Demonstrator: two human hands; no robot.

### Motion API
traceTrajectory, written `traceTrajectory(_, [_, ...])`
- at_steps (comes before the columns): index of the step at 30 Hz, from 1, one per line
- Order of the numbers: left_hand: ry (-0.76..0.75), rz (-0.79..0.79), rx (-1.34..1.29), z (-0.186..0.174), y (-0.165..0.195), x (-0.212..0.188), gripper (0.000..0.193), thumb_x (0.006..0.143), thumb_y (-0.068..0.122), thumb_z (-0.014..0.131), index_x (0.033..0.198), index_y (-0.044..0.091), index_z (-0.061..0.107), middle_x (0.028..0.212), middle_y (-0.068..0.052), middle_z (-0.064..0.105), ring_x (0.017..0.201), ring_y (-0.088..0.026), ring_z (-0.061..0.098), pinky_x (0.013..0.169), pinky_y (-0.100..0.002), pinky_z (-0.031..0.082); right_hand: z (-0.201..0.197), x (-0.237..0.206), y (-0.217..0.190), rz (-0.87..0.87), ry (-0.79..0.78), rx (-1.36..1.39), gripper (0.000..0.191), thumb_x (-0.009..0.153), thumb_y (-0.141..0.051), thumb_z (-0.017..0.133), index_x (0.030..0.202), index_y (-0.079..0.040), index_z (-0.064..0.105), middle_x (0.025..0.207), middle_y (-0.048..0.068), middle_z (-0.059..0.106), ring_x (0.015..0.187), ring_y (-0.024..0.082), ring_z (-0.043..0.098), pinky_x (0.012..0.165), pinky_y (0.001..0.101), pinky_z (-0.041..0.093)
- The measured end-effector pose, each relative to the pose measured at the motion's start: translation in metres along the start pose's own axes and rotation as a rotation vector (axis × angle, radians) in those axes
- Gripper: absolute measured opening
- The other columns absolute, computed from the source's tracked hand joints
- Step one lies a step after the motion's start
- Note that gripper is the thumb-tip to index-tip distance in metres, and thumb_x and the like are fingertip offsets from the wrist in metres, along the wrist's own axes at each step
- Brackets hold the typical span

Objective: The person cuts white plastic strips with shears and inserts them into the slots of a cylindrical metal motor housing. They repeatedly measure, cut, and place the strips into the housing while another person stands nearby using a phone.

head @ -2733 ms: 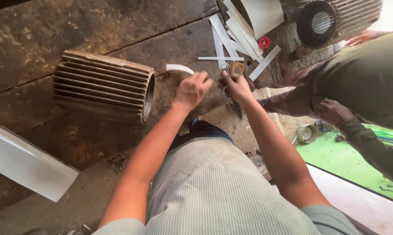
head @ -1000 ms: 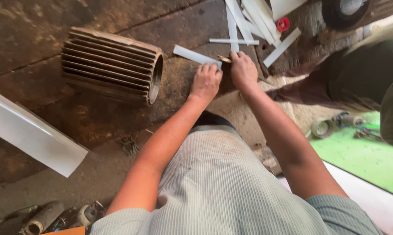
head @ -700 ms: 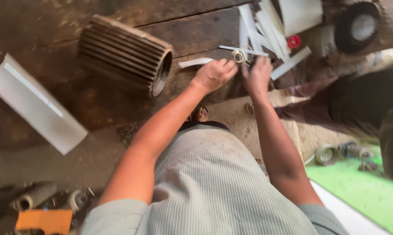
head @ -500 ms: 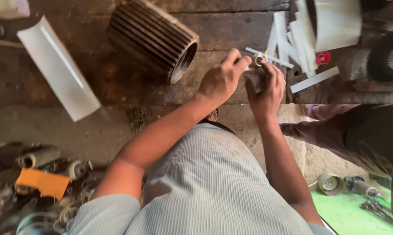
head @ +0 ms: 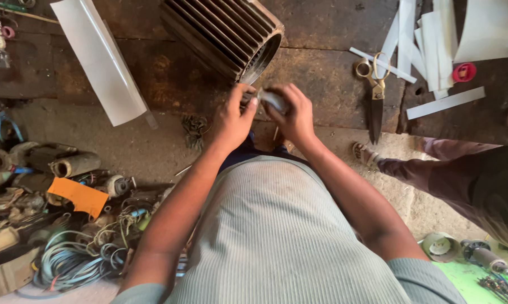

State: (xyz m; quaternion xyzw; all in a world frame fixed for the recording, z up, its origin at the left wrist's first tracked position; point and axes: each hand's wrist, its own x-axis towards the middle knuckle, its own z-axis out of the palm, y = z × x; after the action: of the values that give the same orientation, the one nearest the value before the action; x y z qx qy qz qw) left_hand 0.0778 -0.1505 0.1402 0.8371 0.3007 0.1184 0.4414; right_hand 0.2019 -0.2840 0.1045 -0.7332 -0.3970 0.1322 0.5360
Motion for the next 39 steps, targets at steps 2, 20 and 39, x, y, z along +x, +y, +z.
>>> traceTrajectory(2, [-0.017, -0.105, 0.013, -0.01, -0.006, -0.006, 0.024, 0.101, 0.023, 0.065, 0.12, 0.011, 0.06, 0.094, -0.007, 0.073, 0.082, -0.023, 0.073, 0.07, -0.037, 0.057, 0.022, 0.015, 0.012, 0.152, 0.042, 0.27, 0.025, 0.098, -0.012, 0.077, 0.121, -0.003, 0.07, 0.114, 0.009, 0.075, 0.103, 0.02, 0.073, 0.09, 0.0362, 0.059])
traceTrajectory(20, [-0.116, -0.235, -0.011, -0.027, -0.048, -0.014, 0.031, 0.099, 0.028, 0.066, 0.121, 0.007, 0.061, 0.106, -0.01, 0.073, 0.087, -0.022, 0.073, 0.076, -0.036, 0.059, 0.068, 0.061, 0.049, 0.761, 0.003, 0.527, 0.017, 0.092, -0.007, 0.073, 0.108, -0.003, 0.072, 0.086, 0.007, 0.074, 0.068, 0.012, 0.064, 0.059, 0.0297, 0.053])
traceTrajectory(39, [0.288, -0.026, 0.187, -0.083, -0.082, 0.051, 0.041, 0.108, 0.034, 0.064, 0.127, -0.002, 0.057, 0.127, -0.023, 0.065, 0.122, -0.038, 0.062, 0.103, -0.048, 0.047, 0.049, 0.059, 0.035, 0.382, -0.172, 0.062, 0.022, 0.087, -0.02, 0.081, 0.104, -0.008, 0.076, 0.101, 0.009, 0.077, 0.08, 0.014, 0.074, 0.075, 0.0317, 0.063])
